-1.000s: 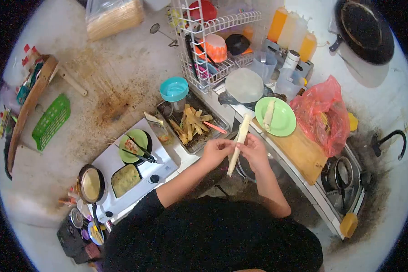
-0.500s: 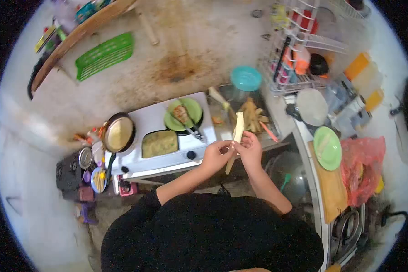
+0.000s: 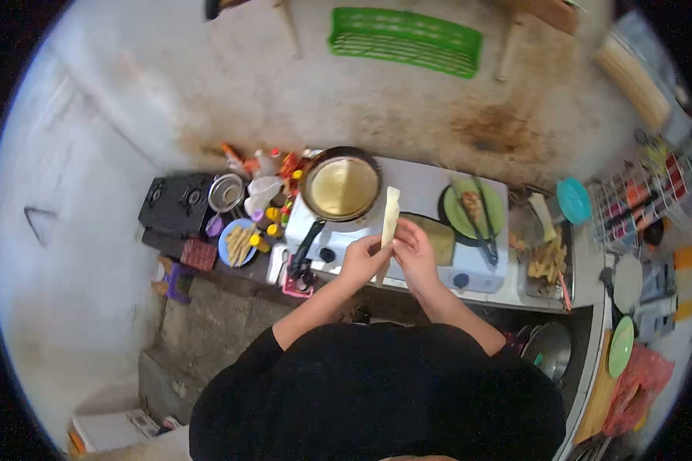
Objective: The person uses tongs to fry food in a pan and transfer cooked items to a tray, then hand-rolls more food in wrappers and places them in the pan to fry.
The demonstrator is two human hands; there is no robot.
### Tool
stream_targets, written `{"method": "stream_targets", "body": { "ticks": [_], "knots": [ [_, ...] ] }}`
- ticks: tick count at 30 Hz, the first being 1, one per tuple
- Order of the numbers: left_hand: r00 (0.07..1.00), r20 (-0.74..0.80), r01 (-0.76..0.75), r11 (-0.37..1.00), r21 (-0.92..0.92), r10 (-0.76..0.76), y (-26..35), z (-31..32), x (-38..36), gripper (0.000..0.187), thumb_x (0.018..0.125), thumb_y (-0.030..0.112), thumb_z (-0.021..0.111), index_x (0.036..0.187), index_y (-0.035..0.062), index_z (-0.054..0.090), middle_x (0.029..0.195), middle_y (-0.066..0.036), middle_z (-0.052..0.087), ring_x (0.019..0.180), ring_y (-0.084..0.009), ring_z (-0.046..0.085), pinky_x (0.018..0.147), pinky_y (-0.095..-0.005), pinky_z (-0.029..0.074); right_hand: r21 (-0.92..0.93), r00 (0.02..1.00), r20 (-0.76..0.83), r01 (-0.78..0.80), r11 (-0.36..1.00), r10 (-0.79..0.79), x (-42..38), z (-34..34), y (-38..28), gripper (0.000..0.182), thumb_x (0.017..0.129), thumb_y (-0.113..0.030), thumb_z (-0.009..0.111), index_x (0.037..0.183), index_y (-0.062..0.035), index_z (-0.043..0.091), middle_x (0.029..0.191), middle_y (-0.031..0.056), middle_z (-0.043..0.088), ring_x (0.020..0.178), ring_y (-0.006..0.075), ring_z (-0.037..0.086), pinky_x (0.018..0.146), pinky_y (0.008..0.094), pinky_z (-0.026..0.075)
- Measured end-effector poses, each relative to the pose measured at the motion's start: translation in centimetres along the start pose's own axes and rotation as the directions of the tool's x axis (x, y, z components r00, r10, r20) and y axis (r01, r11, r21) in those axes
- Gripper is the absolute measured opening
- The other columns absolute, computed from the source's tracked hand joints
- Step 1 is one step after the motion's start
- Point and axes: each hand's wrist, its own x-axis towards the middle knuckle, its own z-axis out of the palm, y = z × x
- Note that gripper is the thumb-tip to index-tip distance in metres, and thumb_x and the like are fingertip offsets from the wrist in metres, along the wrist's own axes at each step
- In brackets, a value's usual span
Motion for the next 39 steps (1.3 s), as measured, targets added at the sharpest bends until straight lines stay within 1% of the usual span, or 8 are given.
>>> {"method": "stream_targets", "body": {
  "ticks": [4, 11, 15, 18, 22, 32, 35, 39],
  "knots": [
    [0.999, -0.039, -0.032, 0.964, -0.265, 0.023, -1.9, -4.8, -0.6, 0.021, 0.082, 0.014, 0.055, 0.094, -0.0019, 0.058, 0.077, -0.003, 0.06, 0.069, -0.007, 0.053, 0.061, -0.0219, 0.043, -0.102, 0.971, 0.123, -0.195, 0.976, 0.207, 2.7, 3.2, 2.4, 0.029, 0.08, -0.006, 0.055, 0.107, 0.0027, 0.05, 0.092, 0.0067, 0.057, 0.078, 0.0119, 0.053, 0.07, 0.0247, 0.044],
    [0.979, 0.172, 0.134, 0.983, -0.122, -0.112, -2.9, -7.6, 0.1, 0.022, 0.083, 0.016, 0.055, 0.095, -0.0024, 0.057, 0.083, -0.004, 0.06, 0.075, -0.0086, 0.054, 0.069, -0.023, 0.044, -0.205, 0.961, 0.047, -0.258, 0.944, 0.273, 4.2, 4.1, 3.6, 0.024, 0.08, -0.008, 0.057, 0.101, 0.0034, 0.054, 0.086, 0.0062, 0.059, 0.075, 0.011, 0.055, 0.069, 0.0249, 0.046],
    [0.998, -0.02, 0.052, 0.988, -0.143, -0.056, -2.3, -7.9, 1.9, 0.025, 0.081, 0.019, 0.056, 0.097, -0.0003, 0.056, 0.082, -0.004, 0.059, 0.076, -0.0093, 0.054, 0.071, -0.0239, 0.043, -0.304, 0.963, 0.075, -0.225, 0.926, 0.259, 4.5, 3.3, 2.9, 0.023, 0.08, -0.009, 0.057, 0.1, 0.0031, 0.055, 0.086, 0.0058, 0.059, 0.075, 0.0111, 0.055, 0.068, 0.0251, 0.046],
    [0.987, 0.104, 0.163, 0.761, -0.628, -0.126, -0.1, -7.2, 3.0, 0.027, 0.083, 0.016, 0.052, 0.104, -0.0004, 0.052, 0.09, -0.007, 0.059, 0.081, -0.0129, 0.056, 0.076, -0.0263, 0.044, -0.298, 0.921, 0.13, -0.317, 0.9, 0.367, 4.0, 2.7, 1.0, 0.024, 0.079, -0.009, 0.058, 0.1, 0.0027, 0.055, 0.085, 0.0054, 0.059, 0.076, 0.011, 0.055, 0.069, 0.0252, 0.046],
    [0.972, 0.196, 0.227, 0.757, -0.612, -0.132, 1.3, -5.3, 3.6, 0.027, 0.083, 0.012, 0.052, 0.108, 0.0008, 0.049, 0.096, -0.01, 0.059, 0.088, -0.0174, 0.058, 0.075, -0.0296, 0.047, -0.354, 0.895, 0.162, -0.341, 0.871, 0.417, 3.3, 0.5, -0.2, 0.025, 0.078, -0.01, 0.059, 0.1, 0.0021, 0.055, 0.087, 0.0056, 0.059, 0.079, 0.0111, 0.055, 0.072, 0.0249, 0.045],
    [0.965, -0.194, -0.02, 0.689, -0.724, -0.175, 0.5, -3.3, 3.1, 0.03, 0.085, 0.014, 0.051, 0.107, -0.0049, 0.048, 0.098, -0.014, 0.057, 0.087, -0.0189, 0.058, 0.077, -0.028, 0.047, -0.556, 0.797, 0.254, -0.343, 0.757, 0.547, 4.6, -2.8, -2.2, 0.03, 0.074, -0.006, 0.062, 0.102, 0.0018, 0.055, 0.09, 0.0073, 0.059, 0.081, 0.013, 0.055, 0.076, 0.0265, 0.044],
    [0.901, -0.42, -0.217, 0.724, -0.654, -0.11, 0.3, -6.8, 1.8, 0.035, 0.084, 0.013, 0.051, 0.112, -0.0063, 0.043, 0.103, -0.015, 0.055, 0.093, -0.0192, 0.056, 0.083, -0.0273, 0.044, -0.712, 0.821, 0.283, -0.165, 0.682, 0.495, 7.6, -1.8, -1.6, 0.03, 0.073, -0.007, 0.062, 0.101, 0.0017, 0.055, 0.09, 0.0072, 0.059, 0.081, 0.0126, 0.055, 0.075, 0.0267, 0.044],
    [0.825, -0.552, -0.24, 0.813, -0.53, -0.116, -2.1, -12.3, -2.0, 0.036, 0.083, 0.01, 0.053, 0.113, -0.0061, 0.043, 0.104, -0.015, 0.054, 0.091, -0.0195, 0.056, 0.083, -0.0277, 0.043, -0.613, 0.927, 0.312, 0.03, 0.79, 0.207, 15.6, 0.8, 2.1, 0.028, 0.074, -0.009, 0.062, 0.101, -0.0009, 0.056, 0.088, 0.0049, 0.06, 0.078, 0.0111, 0.055, 0.069, 0.0253, 0.045]
  ]
}}
